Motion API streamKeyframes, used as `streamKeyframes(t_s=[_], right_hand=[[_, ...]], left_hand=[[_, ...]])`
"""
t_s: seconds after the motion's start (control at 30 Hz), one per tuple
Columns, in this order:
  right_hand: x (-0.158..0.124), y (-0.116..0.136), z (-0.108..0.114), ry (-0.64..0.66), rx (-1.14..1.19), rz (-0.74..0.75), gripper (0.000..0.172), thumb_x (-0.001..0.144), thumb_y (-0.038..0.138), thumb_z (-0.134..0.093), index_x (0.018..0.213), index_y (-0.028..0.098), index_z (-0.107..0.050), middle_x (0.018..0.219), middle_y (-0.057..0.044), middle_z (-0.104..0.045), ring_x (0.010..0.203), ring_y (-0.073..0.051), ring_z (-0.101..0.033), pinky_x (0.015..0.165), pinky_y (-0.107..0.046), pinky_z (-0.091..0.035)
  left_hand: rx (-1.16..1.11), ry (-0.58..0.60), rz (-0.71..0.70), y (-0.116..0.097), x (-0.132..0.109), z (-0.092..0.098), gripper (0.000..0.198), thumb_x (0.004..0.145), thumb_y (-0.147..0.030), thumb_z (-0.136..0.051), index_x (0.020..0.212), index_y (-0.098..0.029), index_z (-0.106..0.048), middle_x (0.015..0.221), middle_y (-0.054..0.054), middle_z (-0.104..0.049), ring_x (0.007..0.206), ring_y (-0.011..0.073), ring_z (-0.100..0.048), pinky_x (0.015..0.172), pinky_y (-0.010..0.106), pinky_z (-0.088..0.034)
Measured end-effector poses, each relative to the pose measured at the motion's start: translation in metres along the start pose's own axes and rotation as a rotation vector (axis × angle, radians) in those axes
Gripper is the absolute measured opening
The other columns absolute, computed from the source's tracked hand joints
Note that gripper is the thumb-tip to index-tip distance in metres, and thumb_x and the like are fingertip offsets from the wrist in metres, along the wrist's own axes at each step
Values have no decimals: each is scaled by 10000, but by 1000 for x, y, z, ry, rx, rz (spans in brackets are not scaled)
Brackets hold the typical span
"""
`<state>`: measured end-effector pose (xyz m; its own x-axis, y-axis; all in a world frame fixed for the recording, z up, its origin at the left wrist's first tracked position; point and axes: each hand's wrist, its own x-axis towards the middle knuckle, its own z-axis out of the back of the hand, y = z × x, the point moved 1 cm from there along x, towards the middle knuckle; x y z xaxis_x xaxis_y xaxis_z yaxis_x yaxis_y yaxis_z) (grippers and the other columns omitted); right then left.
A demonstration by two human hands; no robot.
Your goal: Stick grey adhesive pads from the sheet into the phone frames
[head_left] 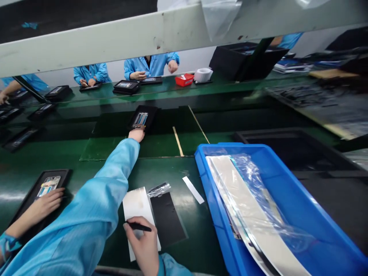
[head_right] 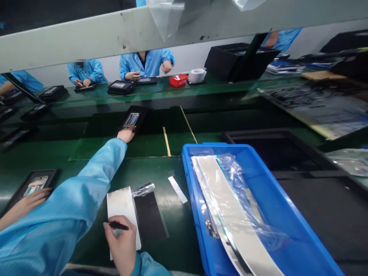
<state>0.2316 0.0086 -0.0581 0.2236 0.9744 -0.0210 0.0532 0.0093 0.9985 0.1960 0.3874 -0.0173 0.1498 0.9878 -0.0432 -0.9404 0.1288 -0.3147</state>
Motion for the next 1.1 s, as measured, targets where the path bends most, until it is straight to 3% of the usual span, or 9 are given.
streamKeyframes(t_s=[0.17, 0.27, 0.43, 0.57, 0.7, 0.83, 1.0, 1.03, 1.1], right_hand=[[0, 3, -1, 38, -3, 7, 82, 801, 290, -746, 791, 209, -752, 735, -42, -771, 660, -230, -747, 664, -304, -624], [1, 2, 0, 66, -9, 23, 93, 819, 290, -734, 812, 200, -756, 759, -53, -774, 702, -224, -751, 692, -302, -627], [1, -8, 4, 59, -70, 83, 124, 833, 314, -736, 835, 192, -761, 812, -76, -779, 762, -236, -754, 744, -340, -629], [-3, -7, 12, 13, -103, 94, 148, 809, 338, -761, 829, 192, -765, 815, -86, -782, 774, -250, -763, 744, -361, -645], [-15, 5, 33, -65, -104, 76, 164, 769, 344, -798, 816, 191, -762, 788, -81, -777, 744, -257, -768, 726, -364, -660], [-29, 8, 64, -218, -157, 31, 225, 714, 349, -855, 843, 191, -761, 849, -84, -783, 733, -255, -768, 685, -336, -655], [-36, 7, 89, -374, -228, 20, 248, 689, 317, -886, 856, 185, -759, 861, -85, -785, 741, -258, -761, 714, -373, -641], [-36, 8, 91, -388, -223, 15, 240, 696, 313, -882, 855, 184, -757, 848, -82, -785, 736, -253, -759, 715, -378, -639], [-31, 8, 95, -388, -163, 1, 218, 721, 304, -866, 871, 193, -752, 840, -72, -790, 744, -239, -763, 722, -371, -634]], left_hand=[[-214, -129, 158, 60, -34, 17, 305, 906, -366, -661, 1129, -161, -627, 1060, 135, -704, 1075, 279, -670, 990, 419, -510], [-411, -248, 308, 106, -69, 27, 261, 924, -421, -602, 1052, -193, -594, 896, 85, -697, 876, 247, -722, 851, 382, -570], [-802, -418, 487, 177, -124, 42, 311, 917, -255, -546, 1213, -225, -455, 891, 16, -625, 636, 118, -691, 644, 256, -591], [-1009, -454, 517, 222, -161, 64, 480, 837, -146, -547, 1299, -195, -427, 880, 16, -609, 574, 92, -640, 589, 245, -589], [-1091, -352, 457, 252, -194, 86, 506, 759, -131, -555, 1264, -115, -543, 822, 33, -631, 526, 85, -575, 484, 207, -516], [-1071, -119, 357, 259, -220, 97, 527, 701, -140, -598, 1225, -113, -652, 867, 61, -697, 553, 99, -575, 473, 206, -476], [-955, 279, 243, 246, -242, 89, 422, 673, -176, -702, 1090, -153, -756, 1029, 87, -753, 903, 229, -691, 798, 333, -572], [-881, 321, 206, 242, -245, 86, 403, 692, -193, -696, 1090, -168, -759, 1077, 83, -748, 998, 250, -680, 886, 361, -555], [-596, 293, 76, 227, -249, 81, 379, 759, -244, -649, 1123, -202, -749, 1182, 73, -720, 1163, 277, -622, 1043, 415, -479]])
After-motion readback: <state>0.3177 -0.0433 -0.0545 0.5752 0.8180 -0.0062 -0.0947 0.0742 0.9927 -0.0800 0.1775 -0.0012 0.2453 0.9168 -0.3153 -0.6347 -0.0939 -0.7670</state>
